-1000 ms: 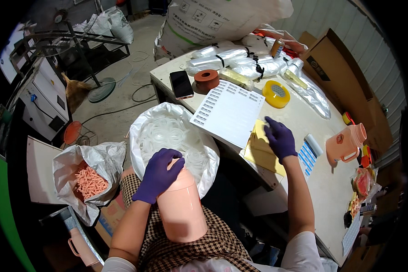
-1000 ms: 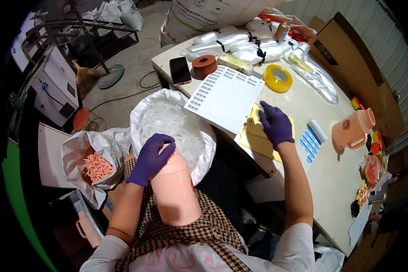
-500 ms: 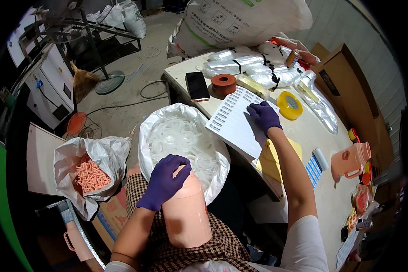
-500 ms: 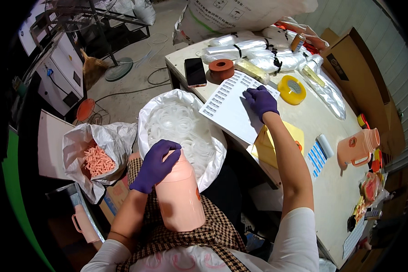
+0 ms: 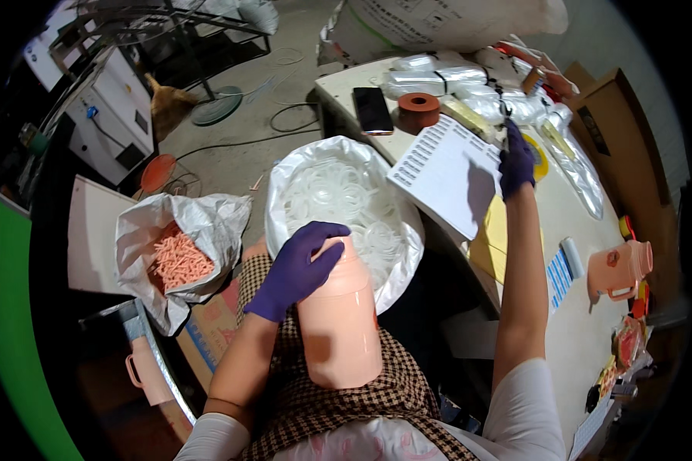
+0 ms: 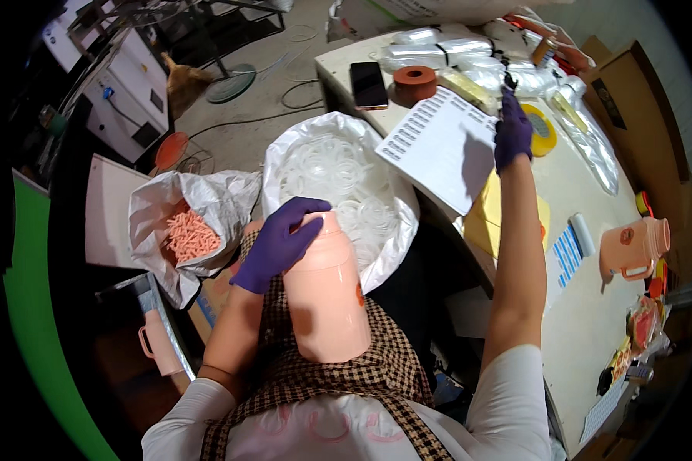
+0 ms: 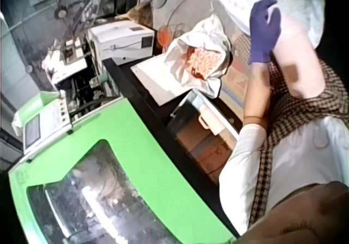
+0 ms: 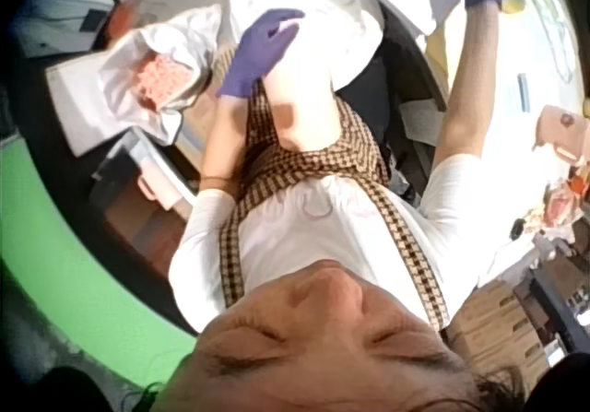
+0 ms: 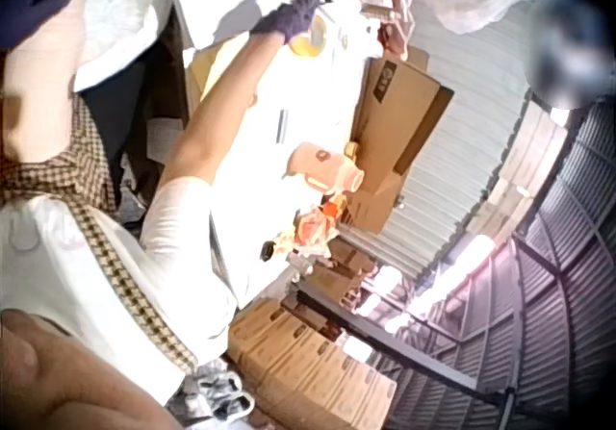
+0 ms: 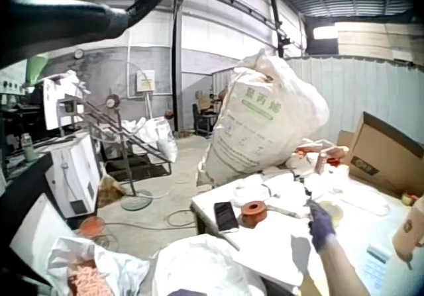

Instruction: The person applies stickers to pink thermal flasks, inserts white plastic rings into the flask openings, and places the flasks on a desk by hand. The person also handles a notebook containing production diagrams while working.

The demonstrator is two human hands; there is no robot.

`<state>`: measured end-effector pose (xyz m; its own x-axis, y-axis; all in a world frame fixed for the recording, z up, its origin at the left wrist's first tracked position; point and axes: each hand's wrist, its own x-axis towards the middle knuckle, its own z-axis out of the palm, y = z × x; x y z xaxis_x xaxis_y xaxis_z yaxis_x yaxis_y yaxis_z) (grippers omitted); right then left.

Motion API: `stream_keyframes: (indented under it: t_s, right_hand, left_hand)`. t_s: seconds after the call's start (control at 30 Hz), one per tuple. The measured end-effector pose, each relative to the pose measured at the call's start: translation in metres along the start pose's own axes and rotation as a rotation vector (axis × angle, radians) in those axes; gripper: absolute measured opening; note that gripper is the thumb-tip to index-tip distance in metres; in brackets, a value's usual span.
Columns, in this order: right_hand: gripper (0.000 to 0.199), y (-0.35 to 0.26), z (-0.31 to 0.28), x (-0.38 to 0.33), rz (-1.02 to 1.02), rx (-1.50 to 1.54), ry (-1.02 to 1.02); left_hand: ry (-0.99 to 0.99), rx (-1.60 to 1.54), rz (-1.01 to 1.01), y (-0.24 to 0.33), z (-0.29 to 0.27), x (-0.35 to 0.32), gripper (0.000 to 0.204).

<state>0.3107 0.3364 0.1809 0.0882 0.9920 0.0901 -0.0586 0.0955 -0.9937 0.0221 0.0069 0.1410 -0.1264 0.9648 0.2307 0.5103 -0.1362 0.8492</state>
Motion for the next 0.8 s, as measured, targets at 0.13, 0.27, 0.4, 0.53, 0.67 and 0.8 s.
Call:
stream_keyframes:
  t_s: [0.13, 0.27, 0.4, 0.53, 0.67, 0.8]
  right_hand:
    - [0.021, -0.032, 0.015, -0.182, -0.884, -0.657, -0.238]
    - [0.043, -0.030, -0.002, -0.300, -1.020, -0.834, -0.593]
    - [0.054, -0.008, -0.004, -0.322, -0.994, -0.873, -0.560]
    - [0.053, 0.003, -0.005, -0.329, -1.019, -0.893, -0.542]
    - [0.052, 0.002, 0.001, -0.329, -1.043, -0.921, -0.537]
    - [0.051, 0.004, 0.003, -0.332, -1.062, -0.951, -0.543]
  left_hand:
    - [-0.098, -0.070, 0.166, -0.035, -0.020, -0.013, 0.041]
    - [-0.053, -0.163, 0.024, -0.043, 0.010, -0.002, 0.037]
    - [-0.149, -0.285, 0.007, -0.019, 0.027, 0.012, 0.033]
    - [-0.174, -0.300, -0.095, -0.016, 0.031, 0.019, 0.032]
    - [-0.140, -0.282, -0.061, -0.018, 0.038, 0.021, 0.031]
    - [-0.114, -0.298, -0.053, -0.018, 0.041, 0.020, 0.031]
